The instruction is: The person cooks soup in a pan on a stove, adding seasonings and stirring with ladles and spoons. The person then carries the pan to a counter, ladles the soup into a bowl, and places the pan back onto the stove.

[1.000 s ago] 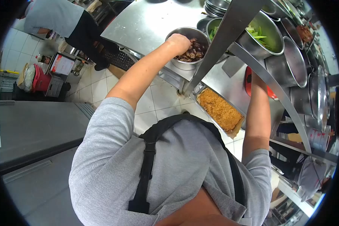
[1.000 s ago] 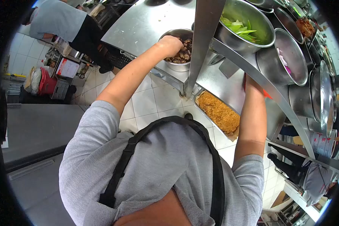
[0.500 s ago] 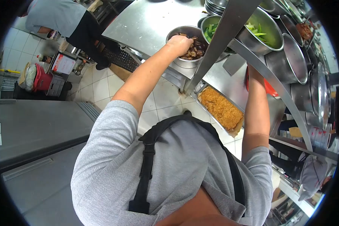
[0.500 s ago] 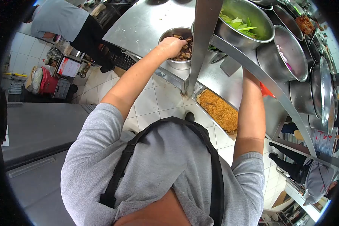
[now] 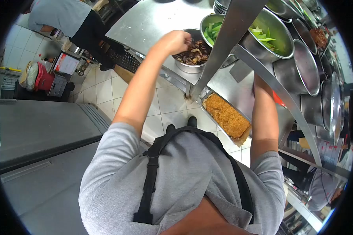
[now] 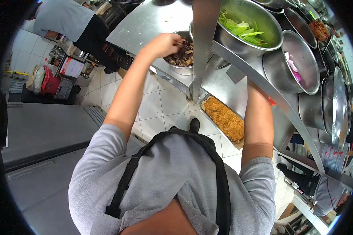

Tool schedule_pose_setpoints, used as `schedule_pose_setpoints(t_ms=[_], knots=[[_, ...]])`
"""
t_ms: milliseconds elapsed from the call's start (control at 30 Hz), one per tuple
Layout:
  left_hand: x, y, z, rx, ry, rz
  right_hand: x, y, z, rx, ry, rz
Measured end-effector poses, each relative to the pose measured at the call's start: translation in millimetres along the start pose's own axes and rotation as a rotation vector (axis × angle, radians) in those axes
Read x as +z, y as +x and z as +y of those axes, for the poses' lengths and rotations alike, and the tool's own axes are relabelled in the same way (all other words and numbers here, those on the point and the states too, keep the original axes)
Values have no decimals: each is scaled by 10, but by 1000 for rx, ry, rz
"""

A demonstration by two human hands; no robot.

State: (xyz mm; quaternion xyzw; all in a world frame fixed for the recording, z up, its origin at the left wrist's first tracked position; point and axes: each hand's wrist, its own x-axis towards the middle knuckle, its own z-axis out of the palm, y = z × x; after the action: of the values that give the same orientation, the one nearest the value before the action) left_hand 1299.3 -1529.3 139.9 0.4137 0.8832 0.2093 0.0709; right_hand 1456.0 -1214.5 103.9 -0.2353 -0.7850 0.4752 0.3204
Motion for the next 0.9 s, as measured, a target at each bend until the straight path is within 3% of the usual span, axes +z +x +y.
schedule_pose_setpoints(t_ms=[200, 300, 400, 433, 500, 567, 700, 767, 833, 900], knots=[[-734, -1024, 75, -198, -98, 186, 355, -17, -75, -148, -288, -82], [-614, -1543, -60, -228, -105, 245, 593, -118, -95, -325, -568, -102], [-110, -1983, -446, -165, -179, 167, 501, -307, -210, -467, -718, -49], [74, -2092, -526, -213, -228, 69, 298, -427, -270, -420, -659, -73], [542, -2324, -723, -346, -249, -72, -414, -906, -633, -26, -328, -251], [976, -2464, -735, -358, -411, -198, -879, -1486, -222, 121, -230, -295], [1550, -2517, -126, -275, -362, -340, -1872, -2851, 318, 338, -548, -245], [1826, -2409, 210, -37, -503, -456, -2349, -3578, 855, 429, -624, -222], [1924, -2219, 848, 92, -465, -593, -2807, -4210, 1001, 643, -621, -240], [1806, -1979, 1801, 177, -405, -732, -3191, -4803, 1313, 700, -765, -198]])
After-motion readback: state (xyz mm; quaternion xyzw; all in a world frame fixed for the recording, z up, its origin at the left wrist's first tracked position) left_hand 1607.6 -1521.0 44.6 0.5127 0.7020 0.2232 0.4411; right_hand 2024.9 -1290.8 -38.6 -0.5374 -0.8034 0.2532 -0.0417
